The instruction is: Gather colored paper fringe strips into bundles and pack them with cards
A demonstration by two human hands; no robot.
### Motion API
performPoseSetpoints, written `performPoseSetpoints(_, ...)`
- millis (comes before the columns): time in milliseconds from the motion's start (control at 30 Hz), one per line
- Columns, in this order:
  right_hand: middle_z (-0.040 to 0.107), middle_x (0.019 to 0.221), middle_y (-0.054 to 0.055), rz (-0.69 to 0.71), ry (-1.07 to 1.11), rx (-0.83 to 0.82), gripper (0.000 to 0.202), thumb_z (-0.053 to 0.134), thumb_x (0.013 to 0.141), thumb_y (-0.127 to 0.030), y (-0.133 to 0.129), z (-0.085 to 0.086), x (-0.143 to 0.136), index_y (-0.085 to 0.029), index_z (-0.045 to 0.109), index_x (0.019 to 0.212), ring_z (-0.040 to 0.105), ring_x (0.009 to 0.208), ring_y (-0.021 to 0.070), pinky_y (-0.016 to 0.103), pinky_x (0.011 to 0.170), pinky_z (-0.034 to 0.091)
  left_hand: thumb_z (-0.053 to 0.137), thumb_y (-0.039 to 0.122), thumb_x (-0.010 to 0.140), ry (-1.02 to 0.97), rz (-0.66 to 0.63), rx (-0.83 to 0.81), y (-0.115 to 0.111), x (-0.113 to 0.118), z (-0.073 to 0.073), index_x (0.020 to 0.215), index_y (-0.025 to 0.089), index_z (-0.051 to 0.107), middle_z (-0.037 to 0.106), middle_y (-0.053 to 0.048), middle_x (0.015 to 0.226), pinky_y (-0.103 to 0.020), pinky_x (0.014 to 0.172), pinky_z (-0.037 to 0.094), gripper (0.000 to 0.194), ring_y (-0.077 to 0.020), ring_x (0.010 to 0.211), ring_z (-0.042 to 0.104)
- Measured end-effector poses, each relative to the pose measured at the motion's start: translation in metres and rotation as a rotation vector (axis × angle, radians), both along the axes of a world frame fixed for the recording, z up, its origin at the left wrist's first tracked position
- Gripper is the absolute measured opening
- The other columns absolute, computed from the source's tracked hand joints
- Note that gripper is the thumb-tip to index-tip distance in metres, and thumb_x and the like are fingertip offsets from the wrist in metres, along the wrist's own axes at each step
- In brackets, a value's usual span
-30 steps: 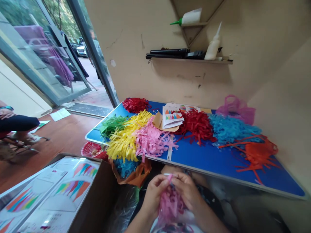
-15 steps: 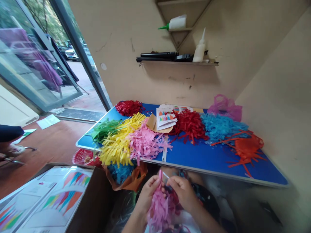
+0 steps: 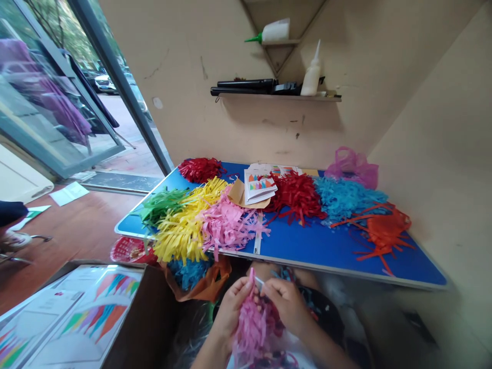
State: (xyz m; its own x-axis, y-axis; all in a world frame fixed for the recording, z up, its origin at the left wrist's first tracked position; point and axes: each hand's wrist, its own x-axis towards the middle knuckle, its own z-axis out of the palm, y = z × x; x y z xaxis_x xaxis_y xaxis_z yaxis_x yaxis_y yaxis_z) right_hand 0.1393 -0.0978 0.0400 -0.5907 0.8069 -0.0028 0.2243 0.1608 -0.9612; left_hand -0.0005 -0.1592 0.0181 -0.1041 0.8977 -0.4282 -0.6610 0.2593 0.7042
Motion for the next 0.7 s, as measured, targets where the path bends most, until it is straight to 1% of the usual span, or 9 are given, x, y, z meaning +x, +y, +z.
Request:
performPoseSetpoints(133, 0.066, 0.07, 0.003, 0.005, -0.18, 0.093, 0.037, 0.046, 0.093, -0.045, 0.004, 0.006, -0.001, -0.019, 0.064, 0.074, 0.059, 0.069, 0.0192, 0.028, 0.064, 0.038, 0.082, 0.041, 0.066, 0.136, 0.042, 0.053, -0.002, 0.002, 0.002, 0.077, 0.016, 0.069, 0.065, 0.001, 0.066, -0.02, 0.058, 0.044, 0.03, -0.0095, 0.056, 0.056)
performPoseSetpoints(233, 0.068, 0.083, 0.002, 0.025, -0.211, 0.1, 0.019, 0.056, 0.088, -0.038, 0.007, 0.007, -0.001, -0.022, 0.064, 0.091, 0.06, 0.079, 0.0203, 0.028, 0.069, 0.039, 0.076, 0.036, 0.074, 0.467, 0.03, 0.173, -0.006, 0.002, 0.002, 0.082, 0.018, 0.072, 0.07, -0.004, 0.082, -0.024, 0.075, 0.046, 0.02, -0.0176, 0.079, 0.062)
performPoseSetpoints(333, 0.063, 0.071, 0.0, -0.002, -0.093, -0.025, 0.02, 0.055, 0.087, -0.037, 0.008, -0.005, -0.003, -0.02, 0.06, 0.079, 0.057, 0.068, 0.0172, 0.027, 0.064, 0.038, 0.065, 0.039, 0.084, 0.8, -0.019, 0.25, -0.009, 0.001, 0.001, 0.09, 0.019, 0.07, 0.069, -0.006, 0.085, -0.028, 0.077, 0.047, 0.021, -0.0213, 0.082, 0.063)
performPoseSetpoints(400, 0.054, 0.059, -0.003, -0.046, 0.045, -0.138, 0.032, 0.054, 0.087, -0.047, 0.007, -0.019, -0.009, -0.02, 0.056, 0.071, 0.048, 0.056, 0.0138, 0.026, 0.055, 0.034, 0.062, 0.042, 0.085, 0.864, -0.025, 0.229, -0.009, -0.001, 0.0, 0.091, 0.019, 0.067, 0.067, -0.005, 0.081, -0.027, 0.071, 0.046, 0.024, -0.0202, 0.076, 0.062)
performPoseSetpoints(500, 0.047, 0.054, -0.005, -0.118, 0.248, -0.338, 0.042, 0.062, 0.079, -0.06, 0.01, -0.032, -0.02, -0.019, 0.055, 0.069, 0.037, 0.048, 0.0104, 0.024, 0.05, 0.028, 0.062, 0.048, 0.084, 0.885, -0.089, 0.191, -0.007, -0.004, -0.002, 0.082, 0.019, 0.067, 0.065, -0.004, 0.074, -0.026, 0.066, 0.044, 0.029, -0.019, 0.07, 0.058)
performPoseSetpoints(533, 0.049, 0.056, -0.005, -0.15, 0.315, -0.406, 0.043, 0.067, 0.075, -0.06, 0.015, -0.03, -0.019, -0.019, 0.056, 0.069, 0.039, 0.05, 0.0103, 0.024, 0.051, 0.03, 0.061, 0.049, 0.084, 0.892, -0.114, 0.191, -0.006, -0.005, -0.002, 0.08, 0.018, 0.066, 0.064, -0.004, 0.073, -0.026, 0.065, 0.043, 0.031, -0.0191, 0.069, 0.058)
performPoseSetpoints(600, 0.053, 0.061, -0.003, -0.244, 0.479, -0.493, 0.043, 0.076, 0.066, -0.058, 0.033, -0.012, -0.003, -0.02, 0.055, 0.067, 0.045, 0.055, 0.0118, 0.027, 0.057, 0.038, 0.059, 0.049, 0.085, 0.953, -0.112, 0.212, -0.002, -0.007, -0.004, 0.08, 0.019, 0.065, 0.063, -0.004, 0.072, -0.027, 0.064, 0.043, 0.032, -0.0195, 0.068, 0.057)
performPoseSetpoints(633, 0.054, 0.064, -0.002, -0.297, 0.565, -0.496, 0.043, 0.079, 0.063, -0.056, 0.045, 0.003, 0.015, -0.021, 0.054, 0.065, 0.049, 0.06, 0.0134, 0.03, 0.062, 0.042, 0.058, 0.048, 0.086, 1.014, -0.102, 0.229, 0.0, -0.009, -0.004, 0.079, 0.019, 0.064, 0.063, -0.005, 0.072, -0.027, 0.065, 0.043, 0.03, -0.0198, 0.069, 0.058)
performPoseSetpoints(700, 0.041, 0.054, -0.006, -0.427, 0.651, -0.35, 0.041, 0.079, 0.064, -0.056, 0.069, 0.039, 0.072, -0.025, 0.053, 0.064, 0.038, 0.05, 0.0129, 0.034, 0.058, 0.042, 0.055, 0.045, 0.088, 1.153, -0.104, 0.267, 0.002, -0.017, -0.003, 0.078, 0.02, 0.064, 0.063, -0.006, 0.074, -0.028, 0.068, 0.043, 0.028, -0.0207, 0.071, 0.059)
